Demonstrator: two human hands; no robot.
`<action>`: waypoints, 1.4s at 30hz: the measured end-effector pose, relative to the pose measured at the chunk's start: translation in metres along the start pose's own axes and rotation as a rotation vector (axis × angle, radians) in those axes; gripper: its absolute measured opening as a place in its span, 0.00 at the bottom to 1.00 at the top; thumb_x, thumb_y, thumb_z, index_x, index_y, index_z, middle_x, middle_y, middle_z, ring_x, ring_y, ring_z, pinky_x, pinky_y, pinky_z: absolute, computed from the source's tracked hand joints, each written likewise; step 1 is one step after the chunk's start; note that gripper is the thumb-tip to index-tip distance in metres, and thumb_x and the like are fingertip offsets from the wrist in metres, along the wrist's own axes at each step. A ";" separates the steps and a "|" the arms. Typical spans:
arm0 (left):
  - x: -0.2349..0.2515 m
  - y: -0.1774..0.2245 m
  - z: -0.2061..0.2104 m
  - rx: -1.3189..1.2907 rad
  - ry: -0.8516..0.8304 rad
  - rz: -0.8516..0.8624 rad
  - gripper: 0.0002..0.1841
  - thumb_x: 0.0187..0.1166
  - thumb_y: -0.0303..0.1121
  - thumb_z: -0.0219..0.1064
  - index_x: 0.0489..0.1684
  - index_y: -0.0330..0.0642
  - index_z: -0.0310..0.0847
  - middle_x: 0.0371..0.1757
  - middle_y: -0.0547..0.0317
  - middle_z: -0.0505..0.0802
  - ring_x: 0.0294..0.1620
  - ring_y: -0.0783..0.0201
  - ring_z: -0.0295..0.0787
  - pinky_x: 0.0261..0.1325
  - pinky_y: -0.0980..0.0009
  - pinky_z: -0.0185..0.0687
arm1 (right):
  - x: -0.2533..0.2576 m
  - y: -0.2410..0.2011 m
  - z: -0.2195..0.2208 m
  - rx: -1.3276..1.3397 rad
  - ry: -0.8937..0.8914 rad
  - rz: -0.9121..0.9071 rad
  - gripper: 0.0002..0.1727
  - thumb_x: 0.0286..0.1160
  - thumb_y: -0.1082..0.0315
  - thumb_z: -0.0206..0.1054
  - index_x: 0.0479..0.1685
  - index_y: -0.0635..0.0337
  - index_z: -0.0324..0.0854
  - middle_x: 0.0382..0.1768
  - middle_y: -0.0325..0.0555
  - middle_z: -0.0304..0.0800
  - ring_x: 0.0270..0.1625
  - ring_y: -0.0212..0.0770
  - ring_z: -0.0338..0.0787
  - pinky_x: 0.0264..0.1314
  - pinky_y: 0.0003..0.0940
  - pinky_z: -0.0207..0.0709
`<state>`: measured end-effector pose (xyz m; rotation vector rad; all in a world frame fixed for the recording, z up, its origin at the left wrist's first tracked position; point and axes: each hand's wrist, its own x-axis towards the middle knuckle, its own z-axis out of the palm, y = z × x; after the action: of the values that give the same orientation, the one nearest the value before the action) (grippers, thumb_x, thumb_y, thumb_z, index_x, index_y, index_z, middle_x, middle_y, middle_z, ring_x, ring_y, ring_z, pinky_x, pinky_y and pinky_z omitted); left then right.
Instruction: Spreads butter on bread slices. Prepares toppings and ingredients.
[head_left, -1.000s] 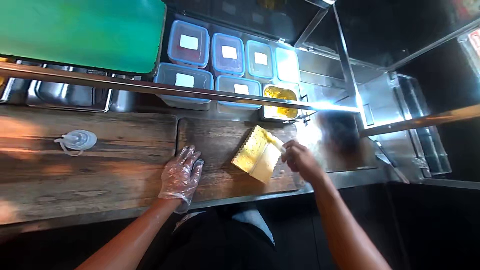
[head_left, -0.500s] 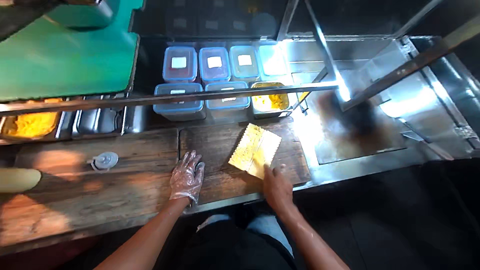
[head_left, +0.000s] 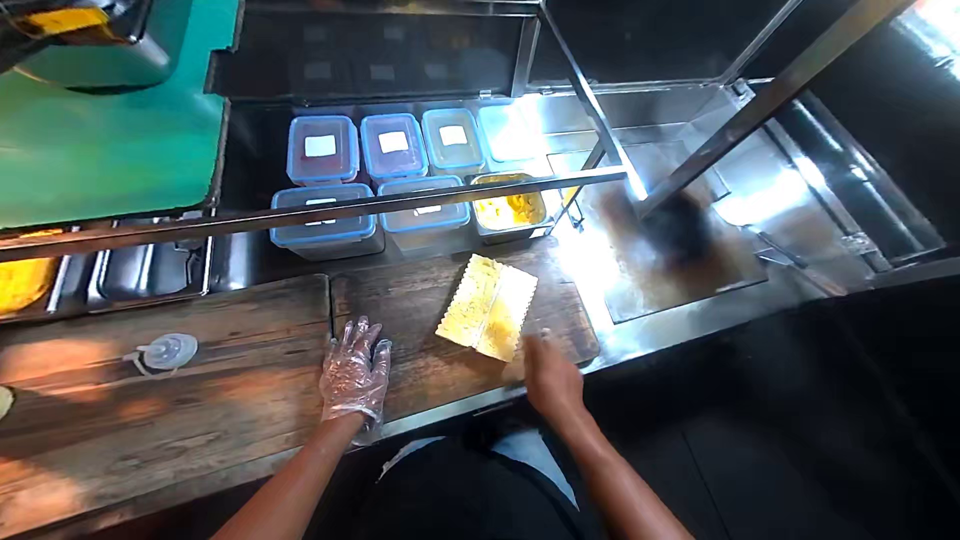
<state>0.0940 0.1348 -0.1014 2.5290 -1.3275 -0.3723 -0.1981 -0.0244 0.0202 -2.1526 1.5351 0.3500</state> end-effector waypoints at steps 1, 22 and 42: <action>-0.002 -0.001 0.001 -0.004 -0.004 -0.007 0.29 0.87 0.54 0.50 0.81 0.51 0.77 0.89 0.56 0.72 0.93 0.52 0.57 0.95 0.48 0.45 | 0.010 0.004 0.001 -0.002 0.049 0.019 0.20 0.90 0.56 0.53 0.72 0.41 0.82 0.54 0.52 0.92 0.48 0.57 0.94 0.47 0.61 0.86; 0.001 -0.024 -0.001 -0.064 0.031 0.130 0.29 0.85 0.55 0.50 0.76 0.53 0.82 0.86 0.56 0.76 0.91 0.50 0.62 0.94 0.47 0.50 | 0.030 -0.018 0.018 0.018 0.072 0.107 0.21 0.88 0.56 0.52 0.74 0.39 0.82 0.55 0.49 0.92 0.52 0.54 0.93 0.51 0.60 0.86; -0.001 -0.027 -0.010 -0.055 0.013 0.150 0.28 0.85 0.55 0.51 0.73 0.51 0.84 0.85 0.57 0.78 0.90 0.51 0.65 0.92 0.51 0.56 | 0.069 -0.006 -0.002 0.170 0.240 -0.061 0.17 0.91 0.58 0.55 0.71 0.45 0.81 0.54 0.52 0.91 0.45 0.58 0.94 0.41 0.64 0.87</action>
<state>0.1176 0.1513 -0.1013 2.3654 -1.4700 -0.3548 -0.1690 -0.0803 -0.0081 -2.1614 1.5581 -0.0617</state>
